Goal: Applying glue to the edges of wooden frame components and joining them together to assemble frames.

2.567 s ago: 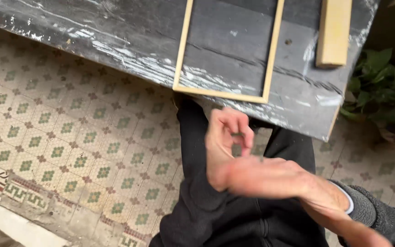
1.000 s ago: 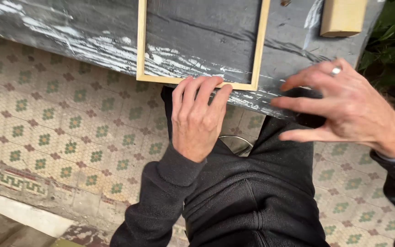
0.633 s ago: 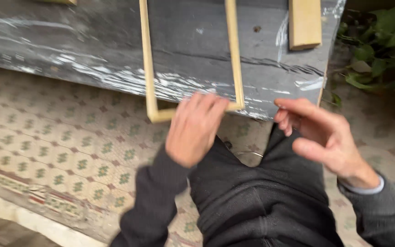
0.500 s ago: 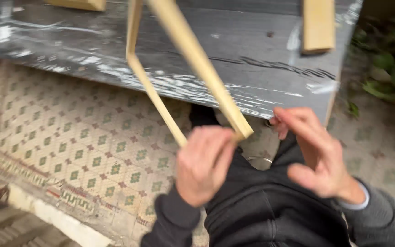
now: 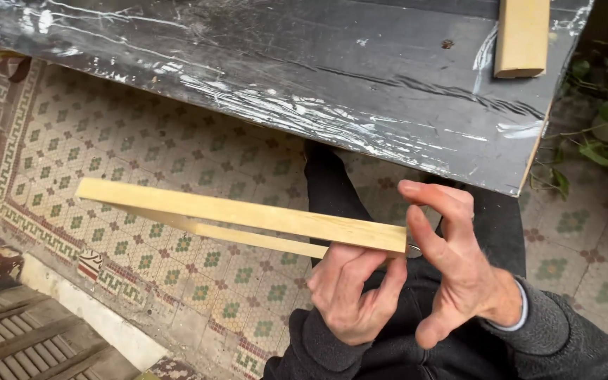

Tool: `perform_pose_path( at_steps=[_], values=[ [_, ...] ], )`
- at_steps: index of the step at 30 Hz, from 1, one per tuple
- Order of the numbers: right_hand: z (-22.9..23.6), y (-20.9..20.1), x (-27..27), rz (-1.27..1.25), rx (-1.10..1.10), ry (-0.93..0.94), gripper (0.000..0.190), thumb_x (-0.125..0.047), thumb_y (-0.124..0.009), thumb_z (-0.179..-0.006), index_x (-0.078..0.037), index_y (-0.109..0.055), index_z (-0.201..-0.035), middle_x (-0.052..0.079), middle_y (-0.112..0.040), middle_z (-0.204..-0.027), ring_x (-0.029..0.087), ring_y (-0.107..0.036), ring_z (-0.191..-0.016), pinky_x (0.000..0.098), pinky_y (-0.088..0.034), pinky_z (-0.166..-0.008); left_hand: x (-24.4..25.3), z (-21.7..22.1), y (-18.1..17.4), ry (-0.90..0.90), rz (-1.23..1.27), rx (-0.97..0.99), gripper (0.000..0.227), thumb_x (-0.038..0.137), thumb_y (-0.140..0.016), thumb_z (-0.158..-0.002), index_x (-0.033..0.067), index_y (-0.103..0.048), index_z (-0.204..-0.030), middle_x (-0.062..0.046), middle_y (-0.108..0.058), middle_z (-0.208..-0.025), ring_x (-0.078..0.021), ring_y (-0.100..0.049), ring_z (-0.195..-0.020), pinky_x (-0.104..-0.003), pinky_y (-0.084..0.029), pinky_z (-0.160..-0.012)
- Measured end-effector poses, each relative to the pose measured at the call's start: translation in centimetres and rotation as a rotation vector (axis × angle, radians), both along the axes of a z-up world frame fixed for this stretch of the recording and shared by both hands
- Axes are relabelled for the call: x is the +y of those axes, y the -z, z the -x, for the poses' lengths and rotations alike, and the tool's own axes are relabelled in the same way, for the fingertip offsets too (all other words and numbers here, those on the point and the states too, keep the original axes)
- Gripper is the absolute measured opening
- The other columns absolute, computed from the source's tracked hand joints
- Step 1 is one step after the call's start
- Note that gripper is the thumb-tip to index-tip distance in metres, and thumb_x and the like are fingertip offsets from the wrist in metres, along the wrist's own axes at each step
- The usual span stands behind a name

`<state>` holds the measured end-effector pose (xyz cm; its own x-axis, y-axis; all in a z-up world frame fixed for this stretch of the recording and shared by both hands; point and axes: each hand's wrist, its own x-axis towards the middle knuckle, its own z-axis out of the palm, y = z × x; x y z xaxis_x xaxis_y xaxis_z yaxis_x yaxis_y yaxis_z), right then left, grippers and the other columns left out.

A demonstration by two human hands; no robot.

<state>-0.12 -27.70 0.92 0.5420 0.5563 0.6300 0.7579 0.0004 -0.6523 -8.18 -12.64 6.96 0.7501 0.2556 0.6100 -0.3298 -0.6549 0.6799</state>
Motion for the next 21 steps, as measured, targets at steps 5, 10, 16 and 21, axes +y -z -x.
perform_pose_path(
  at_steps=[5, 10, 16, 21],
  values=[
    [0.3, 0.0, 0.0, 0.013, -0.006, 0.009, 0.120, -0.094, -0.044, -0.078, -0.010, -0.032, -0.163, 0.025, -0.038, -0.157, 0.036, -0.041, -0.138, 0.0524, -0.034, -0.120, -0.2, 0.1, 0.4, -0.004, 0.019, -0.001, 0.031, -0.006, -0.085, -0.086, 0.0008, -0.067, -0.110, -0.010, -0.071, -0.104, -0.0260, -0.078, -0.094, -0.035, -0.066, -0.081],
    [0.3, 0.3, 0.0, 0.018, -0.088, 0.030, 0.120, -0.095, -0.044, -0.077, -0.010, -0.033, -0.161, 0.026, -0.038, -0.156, 0.035, -0.042, -0.134, 0.0527, -0.038, -0.115, -0.3, 0.2, 0.6, -0.007, 0.035, 0.006, 0.031, -0.004, -0.085, -0.086, 0.0015, -0.067, -0.110, -0.009, -0.070, -0.105, -0.0258, -0.078, -0.094, -0.035, -0.066, -0.081],
    [0.5, 0.7, -1.0, -0.119, -0.093, 0.045, 0.112, -0.096, -0.036, -0.079, -0.002, -0.062, -0.133, 0.025, -0.051, -0.138, 0.035, -0.049, -0.120, 0.0501, -0.041, -0.104, -0.1, -0.1, 0.6, -0.042, 0.037, 0.005, 0.031, -0.004, -0.087, -0.085, 0.0024, -0.067, -0.107, -0.008, -0.070, -0.101, -0.0231, -0.078, -0.089, -0.032, -0.065, -0.076],
    [-1.1, -2.7, -0.8, -0.116, 0.166, 0.135, 0.105, -0.095, -0.035, -0.084, -0.002, -0.070, -0.116, 0.020, -0.062, -0.121, 0.033, -0.057, -0.113, 0.0475, -0.051, -0.099, -0.4, 0.0, 0.5, -0.047, 0.056, 0.024, 0.031, -0.002, -0.089, -0.085, 0.0040, -0.066, -0.105, -0.007, -0.070, -0.100, -0.0215, -0.077, -0.086, -0.031, -0.064, -0.073]
  ],
)
